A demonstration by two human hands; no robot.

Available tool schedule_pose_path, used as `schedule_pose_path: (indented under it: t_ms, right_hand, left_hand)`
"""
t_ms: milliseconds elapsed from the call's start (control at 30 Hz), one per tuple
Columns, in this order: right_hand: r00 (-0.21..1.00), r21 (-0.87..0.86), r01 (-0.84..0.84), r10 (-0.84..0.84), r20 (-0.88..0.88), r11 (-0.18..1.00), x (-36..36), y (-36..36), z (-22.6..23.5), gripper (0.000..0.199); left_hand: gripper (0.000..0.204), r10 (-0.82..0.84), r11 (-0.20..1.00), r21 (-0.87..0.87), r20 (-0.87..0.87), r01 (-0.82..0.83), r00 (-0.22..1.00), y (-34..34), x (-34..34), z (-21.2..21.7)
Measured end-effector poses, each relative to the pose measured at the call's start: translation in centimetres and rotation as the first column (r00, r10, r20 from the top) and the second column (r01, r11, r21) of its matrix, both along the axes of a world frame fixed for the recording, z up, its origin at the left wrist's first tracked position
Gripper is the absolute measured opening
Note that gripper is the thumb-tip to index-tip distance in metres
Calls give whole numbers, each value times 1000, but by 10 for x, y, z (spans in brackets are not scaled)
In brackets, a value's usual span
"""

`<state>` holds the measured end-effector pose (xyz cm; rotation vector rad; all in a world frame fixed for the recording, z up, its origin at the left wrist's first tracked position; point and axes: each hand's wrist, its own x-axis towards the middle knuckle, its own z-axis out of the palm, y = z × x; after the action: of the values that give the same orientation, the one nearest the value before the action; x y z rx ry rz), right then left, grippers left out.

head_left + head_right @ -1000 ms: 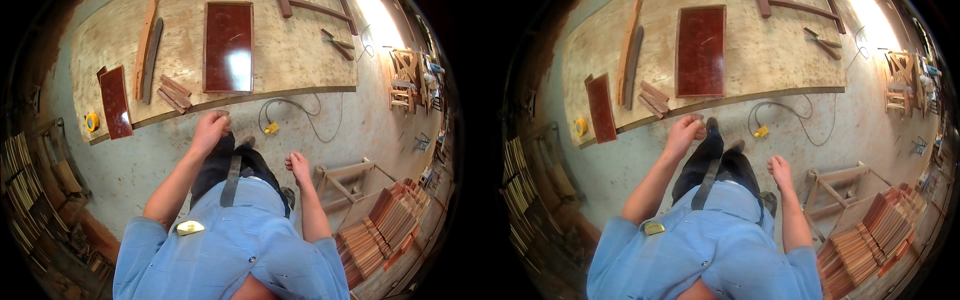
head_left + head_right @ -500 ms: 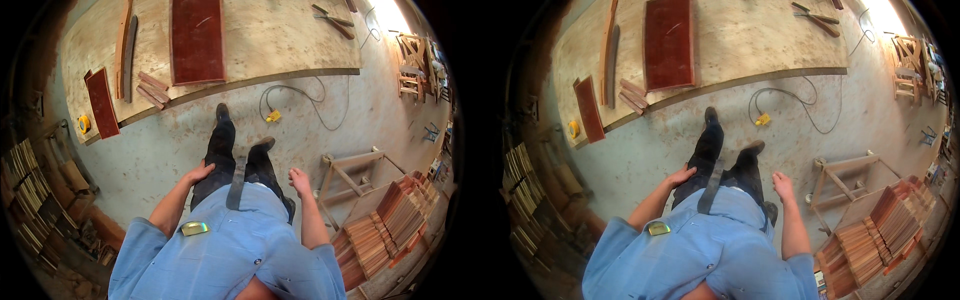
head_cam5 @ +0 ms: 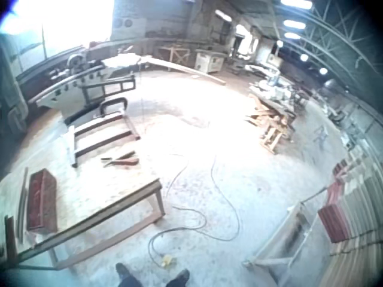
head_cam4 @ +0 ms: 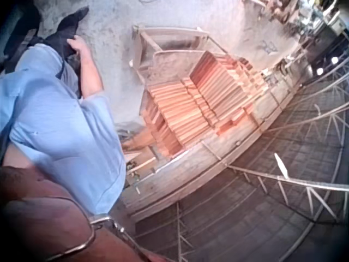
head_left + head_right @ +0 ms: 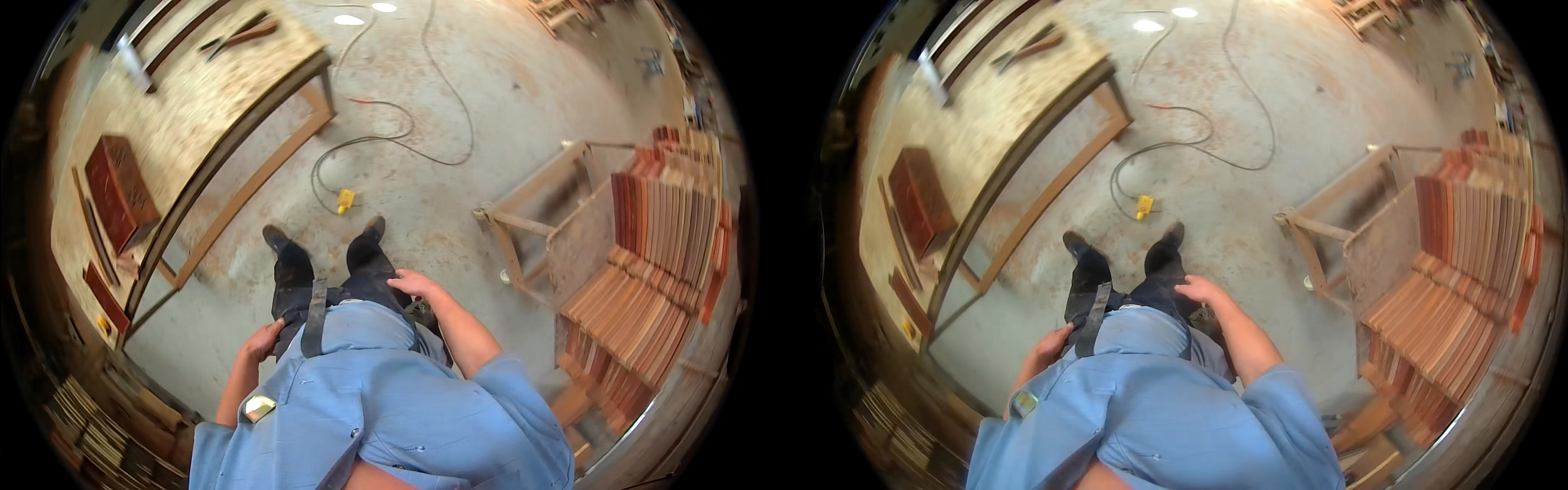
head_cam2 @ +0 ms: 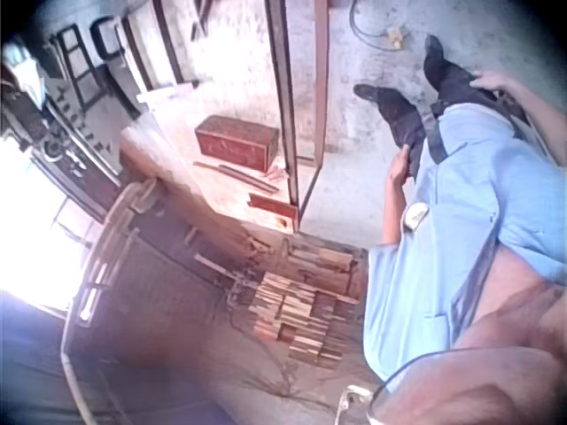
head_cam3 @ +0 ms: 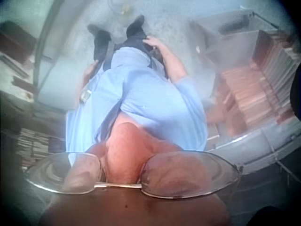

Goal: The person sands a reddish-brown wooden panel by hand on a workbench, then uses a belt sander to smooth its edges. After inspecting the panel, they place it on a table and fit two small wooden strips into grooves along its sides.

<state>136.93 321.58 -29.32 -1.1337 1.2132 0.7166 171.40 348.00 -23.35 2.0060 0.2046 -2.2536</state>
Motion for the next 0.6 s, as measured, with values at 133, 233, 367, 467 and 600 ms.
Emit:
schedule_pose_path:
  t_ms: [133, 233, 367, 467, 600]
  right_hand:
    - [957, 269, 279, -289, -2, 922, -50, -39, -3, 36]
    - [878, 193, 448, -471, 92, 873, -73, -81, 5, 32]
    - [899, -188, 388, -326, 292, 902, -67, -150, 15, 30]
    - [869, -278, 481, -410, 279, 832, -70, -199, 14, 38]
    - [842, -300, 519, -419, 339, 801, -85, -278, 6, 39]
  left_hand:
    - [55, 75, 979, -193, 22, -69, 997, -69, -16, -14]
    - [51, 58, 968, -250, 86, -35, 995, -149, -36, 9]
    - [47, 44, 961, -277, 77, -21, 996, -234, -65, 18]
    - [46, 186, 944, -266, -63, -196, 981, -260, -67, -69]
    - [48, 323, 918, -254, 26, -306, 946, -330, -75, -83]
